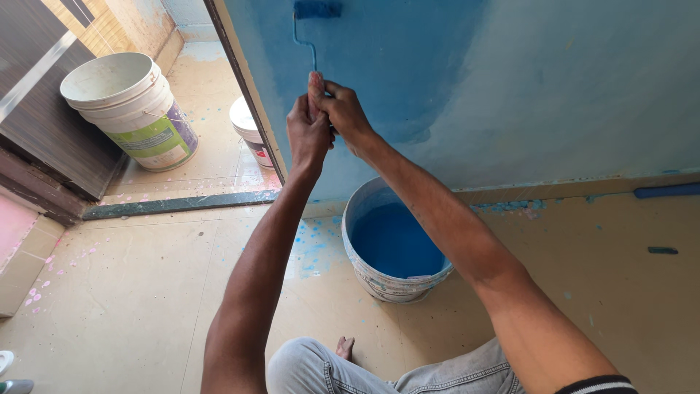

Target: The person paints a wall blue using a paint roller. They repeatedly dip the roller into a bucket of blue paint and apply it to the wall in vertical strokes, gradually covering more surface area.

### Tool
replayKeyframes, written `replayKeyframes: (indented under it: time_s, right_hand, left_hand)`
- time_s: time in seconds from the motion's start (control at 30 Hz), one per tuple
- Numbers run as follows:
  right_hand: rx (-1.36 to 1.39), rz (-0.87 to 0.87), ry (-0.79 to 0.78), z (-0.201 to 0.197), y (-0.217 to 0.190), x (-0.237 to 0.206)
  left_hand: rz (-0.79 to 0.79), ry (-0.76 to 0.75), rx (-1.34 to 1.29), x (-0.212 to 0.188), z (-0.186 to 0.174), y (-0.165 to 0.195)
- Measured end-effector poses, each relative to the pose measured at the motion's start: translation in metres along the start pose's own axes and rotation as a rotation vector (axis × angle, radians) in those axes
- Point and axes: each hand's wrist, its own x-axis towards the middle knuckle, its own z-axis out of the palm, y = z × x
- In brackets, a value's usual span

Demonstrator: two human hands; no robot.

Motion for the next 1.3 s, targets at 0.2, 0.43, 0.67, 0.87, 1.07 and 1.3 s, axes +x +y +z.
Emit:
replayKeyframes:
  time_s: [0.2,0.43,0.67,0.87,1.07,1.3]
  right_hand:
    - [-0.015,0.045,-0.009,0.011,0.061,-0.017]
    - [-0.021,0.221,-0.01,0.016,0.134,-0.051]
    - [-0.005,0.191,-0.005,0.017,0.119,-0.042]
    - [-0.041,-0.002,-0.003,0.009,0.041,-0.005]
    - [-0.027,0.001,-0.014,0.001,-0.013,0.006]
    - [-0.056,0.002,-0.018,0.007,0.048,-0.007]
  left_hand:
    - [-0.088,-0.029,0.0,-0.022,-0.007,-0.056]
    - [-0.236,-0.023,-0.028,-0.07,-0.016,-0.124]
    - [-0.193,-0.013,-0.022,-0.059,-0.014,-0.112]
    - [-0.025,-0.02,-0.024,-0.012,-0.007,-0.038]
    - [0.018,0.023,-0.026,0.005,-0.002,0.015]
    - [-0.044,-0.007,-0.02,-0.017,-0.005,-0.042]
